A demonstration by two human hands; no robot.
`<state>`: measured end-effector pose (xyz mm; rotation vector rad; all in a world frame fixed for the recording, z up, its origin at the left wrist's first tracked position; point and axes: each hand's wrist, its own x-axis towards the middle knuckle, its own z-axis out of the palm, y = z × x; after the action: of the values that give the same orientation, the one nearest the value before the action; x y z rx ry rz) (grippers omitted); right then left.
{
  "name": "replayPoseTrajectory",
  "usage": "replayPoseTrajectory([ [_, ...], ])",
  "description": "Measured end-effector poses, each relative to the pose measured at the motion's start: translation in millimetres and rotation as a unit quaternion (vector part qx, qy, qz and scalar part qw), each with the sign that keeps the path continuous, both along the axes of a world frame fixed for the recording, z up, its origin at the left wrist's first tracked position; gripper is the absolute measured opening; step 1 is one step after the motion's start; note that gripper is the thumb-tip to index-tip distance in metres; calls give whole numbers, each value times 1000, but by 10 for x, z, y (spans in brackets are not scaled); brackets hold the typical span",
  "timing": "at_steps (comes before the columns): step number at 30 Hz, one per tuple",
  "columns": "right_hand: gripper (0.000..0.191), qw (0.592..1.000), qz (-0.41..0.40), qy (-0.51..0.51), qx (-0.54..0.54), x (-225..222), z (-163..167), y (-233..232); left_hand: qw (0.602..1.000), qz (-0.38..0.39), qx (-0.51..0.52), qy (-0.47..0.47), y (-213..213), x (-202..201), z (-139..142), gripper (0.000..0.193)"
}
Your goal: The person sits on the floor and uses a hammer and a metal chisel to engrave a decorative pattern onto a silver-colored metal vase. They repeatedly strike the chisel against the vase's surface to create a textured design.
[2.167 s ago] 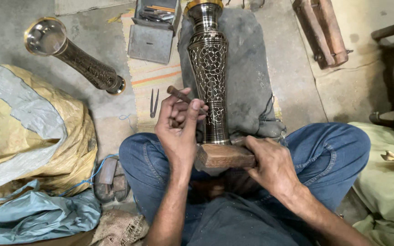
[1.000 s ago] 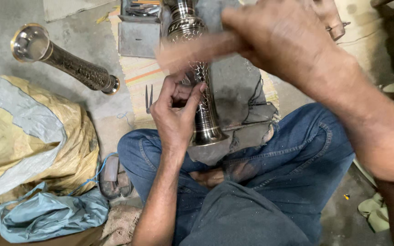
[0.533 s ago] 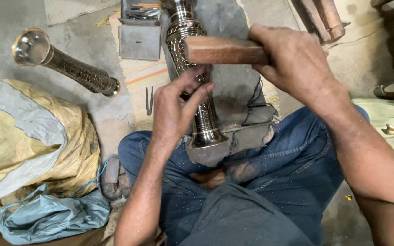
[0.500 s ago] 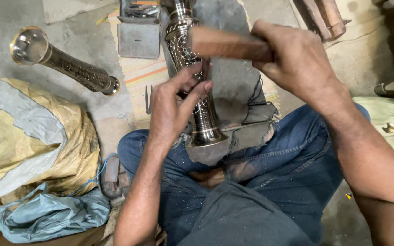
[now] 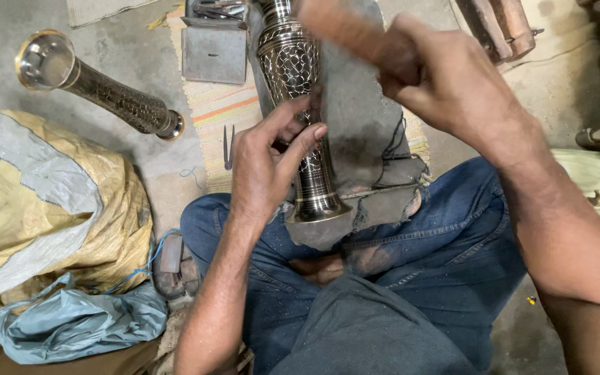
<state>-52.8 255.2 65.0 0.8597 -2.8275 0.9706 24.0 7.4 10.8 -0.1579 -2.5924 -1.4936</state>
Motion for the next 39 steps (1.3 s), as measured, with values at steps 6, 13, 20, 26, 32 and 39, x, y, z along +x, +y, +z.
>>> replayPoseTrajectory([
  [6, 30, 994, 48, 59, 82, -144, 231, -235, 989, 90, 112, 20, 110, 142, -85, 36],
  [13, 27, 943, 135, 236, 192, -201, 527, -488, 957, 174, 218, 81, 241, 247, -272, 32],
  [20, 27, 919, 134, 314, 195, -117, 355, -408, 920, 183, 341, 69, 244, 253, -448, 27],
  [26, 34, 985, 149, -56, 63, 554, -302, -152, 879, 252, 384, 128, 132, 502, -414, 25],
  [32, 47, 984, 160, 80, -4, 1031, -821, -125, 835, 259, 470, 122, 346, 520, -459, 26],
  [39, 44, 976, 190, 105, 8, 1118, -667, -278, 830, 267, 480, 95, 230, 356, -589, 23],
])
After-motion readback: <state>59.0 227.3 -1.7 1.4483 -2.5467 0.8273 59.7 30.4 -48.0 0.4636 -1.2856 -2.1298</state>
